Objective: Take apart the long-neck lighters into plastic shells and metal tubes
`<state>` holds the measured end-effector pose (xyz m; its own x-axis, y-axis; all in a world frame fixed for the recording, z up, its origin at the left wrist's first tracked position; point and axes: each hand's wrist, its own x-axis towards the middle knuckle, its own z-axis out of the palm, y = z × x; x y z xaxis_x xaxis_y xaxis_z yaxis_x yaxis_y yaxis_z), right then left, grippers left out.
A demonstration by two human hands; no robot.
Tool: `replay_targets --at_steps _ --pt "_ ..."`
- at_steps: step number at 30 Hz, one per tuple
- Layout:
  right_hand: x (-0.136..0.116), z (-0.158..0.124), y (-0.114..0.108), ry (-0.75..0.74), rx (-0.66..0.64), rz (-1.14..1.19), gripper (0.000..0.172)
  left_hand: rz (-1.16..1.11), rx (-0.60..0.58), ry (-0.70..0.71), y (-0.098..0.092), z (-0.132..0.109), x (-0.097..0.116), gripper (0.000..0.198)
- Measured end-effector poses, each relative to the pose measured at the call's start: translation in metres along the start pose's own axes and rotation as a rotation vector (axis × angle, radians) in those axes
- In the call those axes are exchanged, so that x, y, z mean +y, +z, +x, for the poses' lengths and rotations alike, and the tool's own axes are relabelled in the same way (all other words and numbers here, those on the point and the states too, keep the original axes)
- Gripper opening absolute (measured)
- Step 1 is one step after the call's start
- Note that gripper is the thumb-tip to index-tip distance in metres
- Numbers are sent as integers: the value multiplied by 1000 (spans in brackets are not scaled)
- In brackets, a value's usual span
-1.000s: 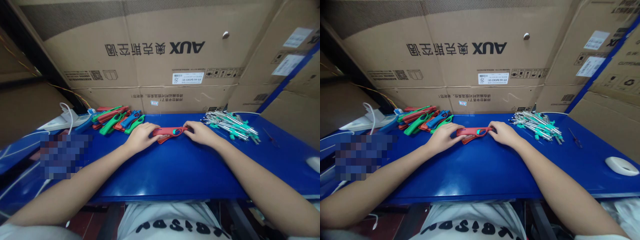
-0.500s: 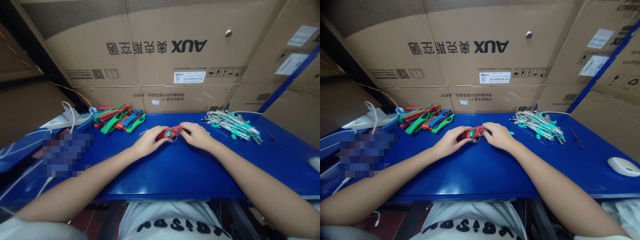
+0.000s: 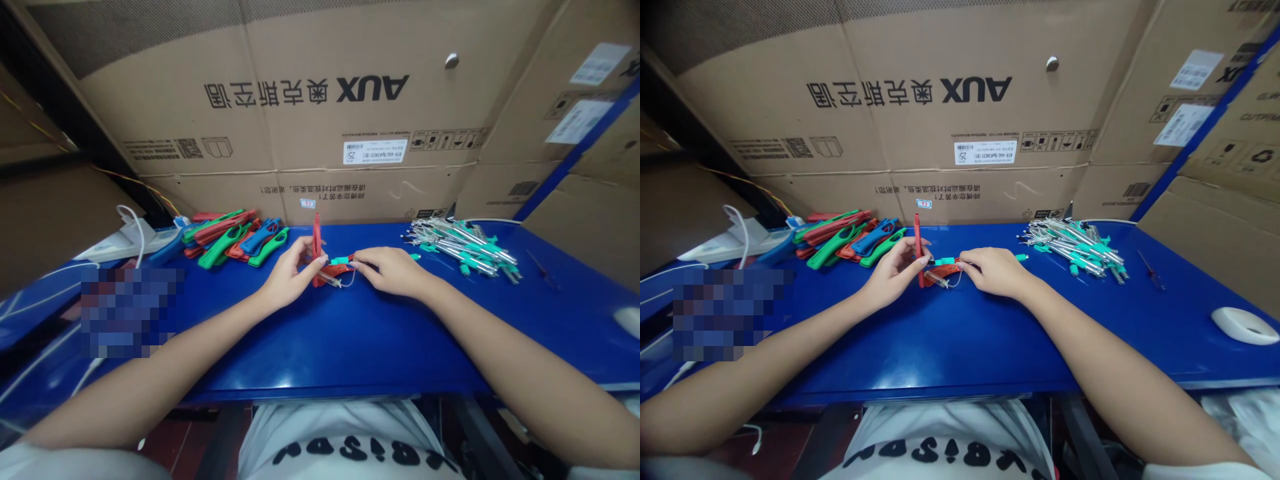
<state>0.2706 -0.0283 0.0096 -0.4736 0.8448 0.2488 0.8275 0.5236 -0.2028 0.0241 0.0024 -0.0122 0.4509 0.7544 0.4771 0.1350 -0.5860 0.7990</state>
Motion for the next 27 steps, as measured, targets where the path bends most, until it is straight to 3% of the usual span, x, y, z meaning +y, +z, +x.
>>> replay_targets --at_steps 7,12,14,16,21,23,27 --pt "0 -1 -4 -28 -22 -20 29 -116 52 -29 2 1 1 35" --pt "5 -3 -6 -10 -44 -46 29 -137 223 -52 -7 8 -3 31" --pt "7 -3 -7 3 -38 -49 29 -77 239 -65 -10 9 -4 27" --pt "7 -3 -7 10 -29 -49 29 57 162 -73 -10 8 -5 25" --pt "4 -3 -9 -2 25 -2 26 382 -220 60 -4 1 -8 39" --pt "4 -3 -11 -2 43 36 25 416 -272 109 -2 0 -9 37" --pt "8 -4 -14 -11 57 78 26 485 -258 127 -2 1 -7 30"
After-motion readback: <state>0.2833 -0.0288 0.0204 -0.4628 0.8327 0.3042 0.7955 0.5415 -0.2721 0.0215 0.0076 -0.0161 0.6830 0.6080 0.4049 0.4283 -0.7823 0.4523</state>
